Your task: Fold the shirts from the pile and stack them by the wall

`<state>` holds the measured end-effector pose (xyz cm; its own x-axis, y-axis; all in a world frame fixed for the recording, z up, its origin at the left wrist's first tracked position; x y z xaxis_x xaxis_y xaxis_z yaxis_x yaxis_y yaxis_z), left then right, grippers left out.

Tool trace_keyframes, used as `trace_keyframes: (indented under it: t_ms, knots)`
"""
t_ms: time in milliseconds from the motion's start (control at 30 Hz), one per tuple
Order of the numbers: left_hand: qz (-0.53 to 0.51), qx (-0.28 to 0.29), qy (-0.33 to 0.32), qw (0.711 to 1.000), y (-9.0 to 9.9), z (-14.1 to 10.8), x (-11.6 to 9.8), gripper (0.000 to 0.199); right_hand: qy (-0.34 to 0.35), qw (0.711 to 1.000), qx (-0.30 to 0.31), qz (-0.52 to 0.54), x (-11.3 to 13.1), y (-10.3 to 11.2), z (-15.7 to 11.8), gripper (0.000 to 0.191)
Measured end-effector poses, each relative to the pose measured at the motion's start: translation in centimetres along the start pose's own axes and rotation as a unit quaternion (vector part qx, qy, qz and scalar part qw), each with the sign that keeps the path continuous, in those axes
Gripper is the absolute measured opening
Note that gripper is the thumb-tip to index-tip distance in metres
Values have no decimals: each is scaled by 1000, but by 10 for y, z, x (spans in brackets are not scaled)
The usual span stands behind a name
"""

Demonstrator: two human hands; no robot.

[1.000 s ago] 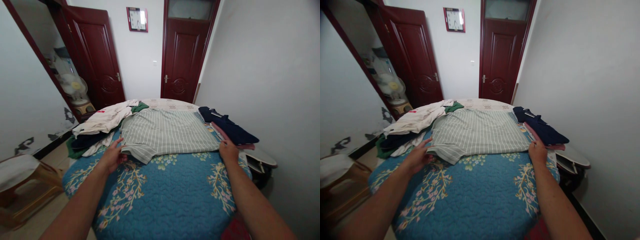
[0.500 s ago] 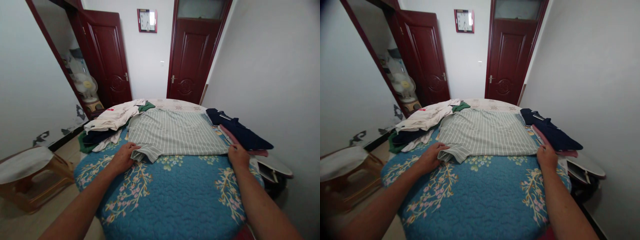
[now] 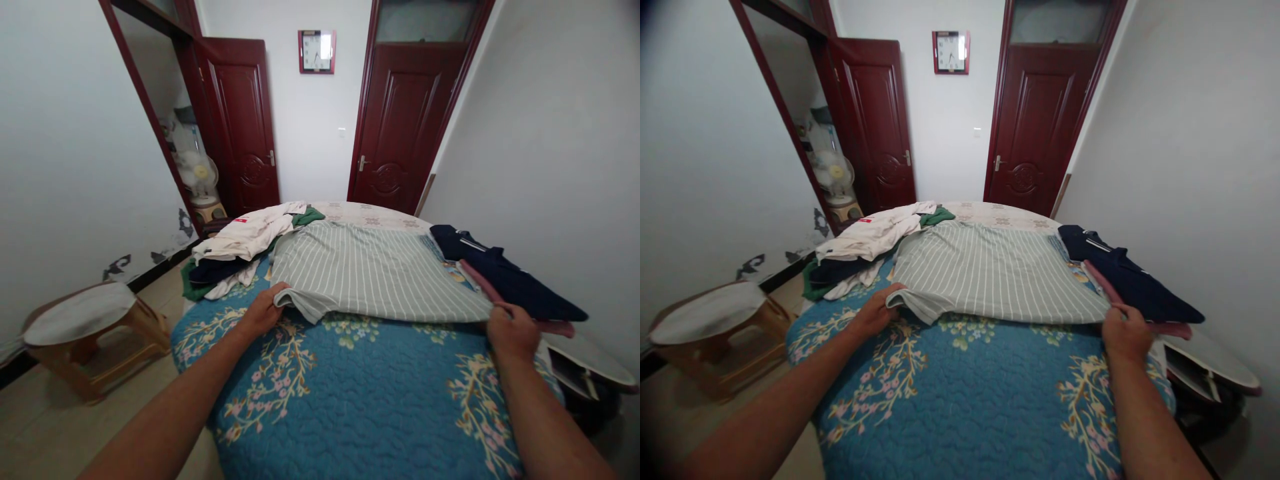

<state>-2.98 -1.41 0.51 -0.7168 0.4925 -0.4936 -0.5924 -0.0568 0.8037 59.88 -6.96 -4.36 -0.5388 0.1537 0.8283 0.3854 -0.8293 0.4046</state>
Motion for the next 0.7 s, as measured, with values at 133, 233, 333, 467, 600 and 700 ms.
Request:
trace_keyframes:
  t_ms: [133,233,333,467,600,700]
  knots:
    - [-43,63,-15,997,1,-6,-18,21,-21,995,-88,36,-5,19,2,49]
    - [-37,162,-50,985,-9,-12,-32,17,-71,993,-92,5,-17,22,6,51]
    - [-53,238,-53,968,-8,-15,-33,19,-80,994,-55,-49,-22,17,9,52]
    - [-168,181,102,964,13,-3,12,33,-70,988,5,-139,-25,7,8,51]
    - [-159,-94,337,923,43,9,83,32,5,981,13,-192,-18,4,9,51]
    - [-148,-134,406,892,40,21,106,33,122,968,-35,-217,3,4,3,49]
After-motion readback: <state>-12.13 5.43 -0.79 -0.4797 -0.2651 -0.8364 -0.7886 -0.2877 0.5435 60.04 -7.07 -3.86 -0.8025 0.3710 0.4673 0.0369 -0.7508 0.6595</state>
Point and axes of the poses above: each hand's wrist, its own z-axis towards the middle knuckle, its own y-axis out of the back of the hand, x = y × z, the point moved 6 cm from there along z, towards the middle knuckle, and after that the axes turned 15 degrees about z, right-handed, at the moved point
